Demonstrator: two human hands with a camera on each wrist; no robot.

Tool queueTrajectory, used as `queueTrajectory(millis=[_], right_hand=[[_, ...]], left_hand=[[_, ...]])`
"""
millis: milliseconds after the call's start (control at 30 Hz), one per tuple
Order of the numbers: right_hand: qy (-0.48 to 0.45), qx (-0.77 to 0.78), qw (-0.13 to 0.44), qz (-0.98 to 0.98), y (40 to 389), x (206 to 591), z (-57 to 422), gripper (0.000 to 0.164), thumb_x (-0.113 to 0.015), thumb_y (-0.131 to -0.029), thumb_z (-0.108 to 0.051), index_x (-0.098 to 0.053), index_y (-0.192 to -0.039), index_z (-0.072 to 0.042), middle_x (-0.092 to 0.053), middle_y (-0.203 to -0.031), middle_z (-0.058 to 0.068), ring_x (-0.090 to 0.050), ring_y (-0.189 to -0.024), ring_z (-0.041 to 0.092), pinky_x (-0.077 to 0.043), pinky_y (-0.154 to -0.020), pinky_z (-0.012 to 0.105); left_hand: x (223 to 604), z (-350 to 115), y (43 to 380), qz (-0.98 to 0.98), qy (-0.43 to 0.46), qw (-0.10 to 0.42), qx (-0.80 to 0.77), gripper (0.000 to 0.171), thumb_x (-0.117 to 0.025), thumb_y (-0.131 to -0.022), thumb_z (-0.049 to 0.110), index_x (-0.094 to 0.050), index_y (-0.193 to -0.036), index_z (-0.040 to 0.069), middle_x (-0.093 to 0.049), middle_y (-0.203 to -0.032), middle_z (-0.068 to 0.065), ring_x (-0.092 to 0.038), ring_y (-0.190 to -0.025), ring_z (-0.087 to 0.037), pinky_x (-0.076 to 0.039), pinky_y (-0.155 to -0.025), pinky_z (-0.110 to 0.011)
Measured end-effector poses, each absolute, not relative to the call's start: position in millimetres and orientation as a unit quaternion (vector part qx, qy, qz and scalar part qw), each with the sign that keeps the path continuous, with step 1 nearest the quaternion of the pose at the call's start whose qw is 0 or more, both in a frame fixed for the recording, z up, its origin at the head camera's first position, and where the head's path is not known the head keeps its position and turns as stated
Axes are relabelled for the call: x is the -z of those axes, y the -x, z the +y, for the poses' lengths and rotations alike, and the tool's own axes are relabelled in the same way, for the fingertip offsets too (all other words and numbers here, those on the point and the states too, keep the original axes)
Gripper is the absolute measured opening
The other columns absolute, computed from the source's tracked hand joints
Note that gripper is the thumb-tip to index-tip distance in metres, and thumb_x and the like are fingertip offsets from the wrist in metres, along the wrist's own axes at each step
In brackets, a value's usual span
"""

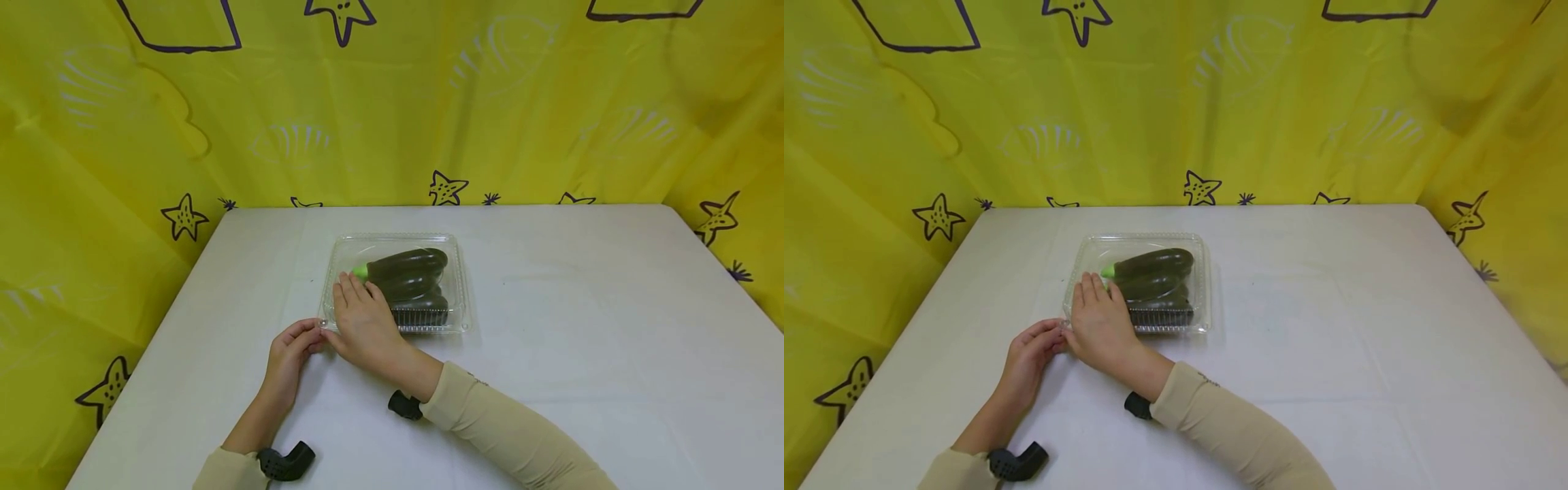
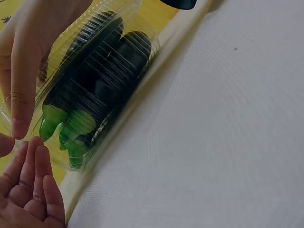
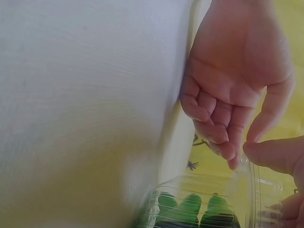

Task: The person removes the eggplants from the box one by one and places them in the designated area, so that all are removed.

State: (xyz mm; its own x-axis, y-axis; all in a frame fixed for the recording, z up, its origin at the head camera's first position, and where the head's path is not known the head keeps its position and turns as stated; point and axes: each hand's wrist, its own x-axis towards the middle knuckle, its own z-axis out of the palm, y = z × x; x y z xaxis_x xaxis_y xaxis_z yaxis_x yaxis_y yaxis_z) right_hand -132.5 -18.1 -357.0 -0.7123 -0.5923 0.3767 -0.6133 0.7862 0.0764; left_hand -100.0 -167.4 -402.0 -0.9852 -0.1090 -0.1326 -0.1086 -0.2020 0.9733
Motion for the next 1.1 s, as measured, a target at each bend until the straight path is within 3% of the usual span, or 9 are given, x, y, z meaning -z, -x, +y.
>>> queueTrajectory(millis=[667, 1100], right_hand=[[-0.354, -0.059, 0.198, -0.912, 138.2, 351.3, -16.1, 0.069, -0.065, -0.079, -0.048, -0.055, -0.118, 0.008, -0.054, -0.122, 0.022, -0.050, -0.115, 0.030, -0.038, -0.094, 0.036], [-0.376, -0.023, 0.206, -0.903, 141.4, 351.5, -14.7, 0.069, -0.061, -0.082, -0.050, -0.056, -0.117, 0.009, -0.056, -0.119, 0.021, -0.052, -0.112, 0.031, -0.040, -0.092, 0.036]], left_hand=[[404.7, -166.4, 101.4, -0.614, -0.070, 0.012, 0.786, 0.014, -0.052, -0.087, -0.001, -0.062, -0.096, -0.005, -0.065, -0.084, -0.002, -0.061, -0.076, -0.011, -0.048, -0.072, -0.025], [405.5, -165.7, 100.9, -0.620, -0.070, 0.011, 0.782, 0.010, -0.053, -0.088, 0.001, -0.062, -0.092, 0.000, -0.064, -0.081, 0.000, -0.059, -0.075, -0.010, -0.047, -0.071, -0.023]])
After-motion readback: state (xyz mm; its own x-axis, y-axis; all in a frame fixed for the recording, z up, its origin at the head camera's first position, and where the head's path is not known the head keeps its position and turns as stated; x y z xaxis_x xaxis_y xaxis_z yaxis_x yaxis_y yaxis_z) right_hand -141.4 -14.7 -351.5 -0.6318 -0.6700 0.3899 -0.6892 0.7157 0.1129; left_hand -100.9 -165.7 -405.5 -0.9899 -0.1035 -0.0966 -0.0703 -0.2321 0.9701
